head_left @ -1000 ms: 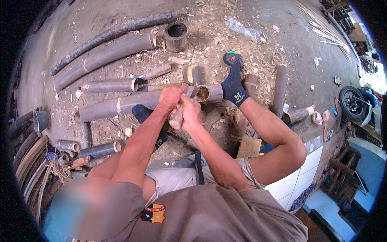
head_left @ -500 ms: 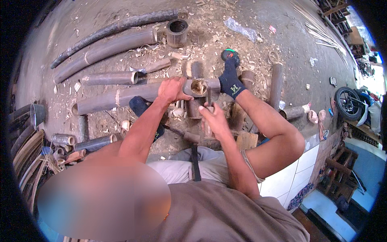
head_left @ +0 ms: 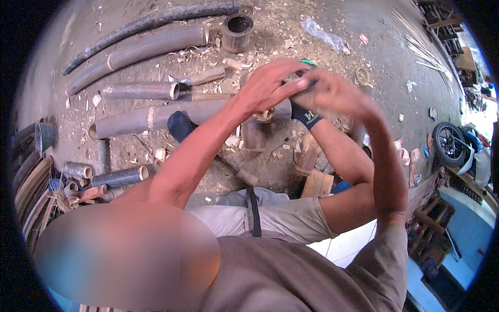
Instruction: The person sits on the floor and repeatedly strikes a small bamboo piece with a larger bamboo mallet to shape its end. The person rotates the piece between strikes and occasionally inspects the shaped end.
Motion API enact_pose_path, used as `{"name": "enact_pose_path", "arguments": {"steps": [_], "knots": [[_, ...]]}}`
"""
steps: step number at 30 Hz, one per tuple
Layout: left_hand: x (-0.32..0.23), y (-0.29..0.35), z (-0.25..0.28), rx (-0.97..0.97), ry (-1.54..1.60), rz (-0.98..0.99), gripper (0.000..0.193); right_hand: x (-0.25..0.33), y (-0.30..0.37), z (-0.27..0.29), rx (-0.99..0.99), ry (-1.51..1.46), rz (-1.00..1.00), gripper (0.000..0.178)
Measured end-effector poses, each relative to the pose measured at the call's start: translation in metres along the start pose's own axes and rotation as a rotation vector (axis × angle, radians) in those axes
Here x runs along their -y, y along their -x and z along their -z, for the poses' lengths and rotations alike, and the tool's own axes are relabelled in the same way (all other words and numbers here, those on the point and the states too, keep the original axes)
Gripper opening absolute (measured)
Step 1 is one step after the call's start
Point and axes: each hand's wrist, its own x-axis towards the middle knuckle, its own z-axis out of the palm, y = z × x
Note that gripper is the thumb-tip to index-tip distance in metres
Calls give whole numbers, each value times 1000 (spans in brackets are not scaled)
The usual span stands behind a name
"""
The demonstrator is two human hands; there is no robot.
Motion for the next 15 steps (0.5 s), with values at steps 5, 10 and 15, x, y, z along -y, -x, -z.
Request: {"name": "enact_pose_path", "arguments": {"steps": [5,10,15], "knots": [[-10,-56,-4,-162,299,517,93,23,-55,30,-527,-234,167,53],[29,-26,-32,-399,497,963,85,-25,-166,-56,-630,-511,207,47],[68,25,-74,-1104,898,1026,84,-39,-228,-114,-54,-287,136,35]]}}
